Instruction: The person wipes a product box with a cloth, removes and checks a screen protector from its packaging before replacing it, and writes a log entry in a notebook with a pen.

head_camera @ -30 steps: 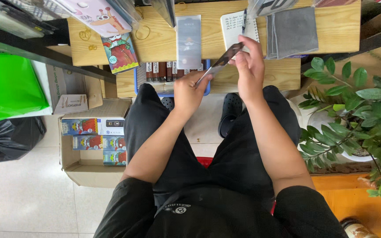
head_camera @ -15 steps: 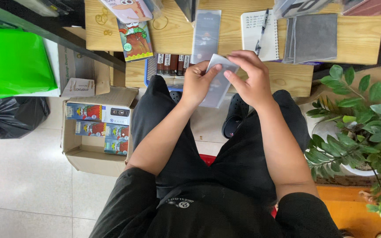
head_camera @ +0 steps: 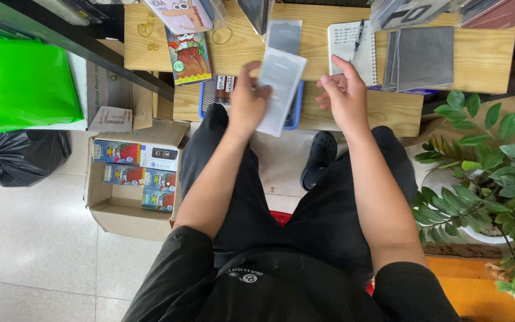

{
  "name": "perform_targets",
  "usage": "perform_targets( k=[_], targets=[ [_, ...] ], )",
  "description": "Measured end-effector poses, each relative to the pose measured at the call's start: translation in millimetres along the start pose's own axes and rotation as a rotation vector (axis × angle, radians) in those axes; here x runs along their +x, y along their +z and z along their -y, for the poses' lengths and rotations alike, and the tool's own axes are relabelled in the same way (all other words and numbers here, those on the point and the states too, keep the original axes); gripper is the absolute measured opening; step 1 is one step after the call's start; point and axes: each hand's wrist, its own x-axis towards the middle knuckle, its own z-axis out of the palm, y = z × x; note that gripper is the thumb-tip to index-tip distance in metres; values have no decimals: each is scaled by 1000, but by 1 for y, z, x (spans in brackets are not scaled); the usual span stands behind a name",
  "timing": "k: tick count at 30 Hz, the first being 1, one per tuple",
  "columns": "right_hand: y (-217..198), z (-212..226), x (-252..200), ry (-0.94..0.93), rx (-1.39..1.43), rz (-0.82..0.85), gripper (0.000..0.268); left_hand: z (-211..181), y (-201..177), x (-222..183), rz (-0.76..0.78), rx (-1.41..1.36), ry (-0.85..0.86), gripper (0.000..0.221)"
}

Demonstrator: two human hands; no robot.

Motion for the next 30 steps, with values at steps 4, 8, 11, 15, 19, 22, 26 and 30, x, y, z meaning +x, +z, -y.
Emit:
perform_targets(
  k=[4,8,11,15,19,22,26,30],
  targets=[
    [3,-5,5,-19,-442,88,38,38,-69,38,-340,166,132,39],
    [15,-18,10,77,-776,244,39,57,-130,86,-548,238,-23,32],
    [31,-19,12,205,-837,273,50,91,-146,117,-528,267,65,34],
    [50,-58,29,140,-670,82,55,90,-137,125,-565,402,176,30],
    [69,-74,36,195,-215,-127,34,87,-126,127,-598,566,42,31],
    [76,-93,47,240,57,-201,27,89,-123,128,-627,640,49,36],
    [73,-89,50,350,341,-185,36,60,-109,86,-698,694,229,29],
    [69,-79,27,277,468,-108,52,20,-73,9,-478,581,280,20]
  ],
)
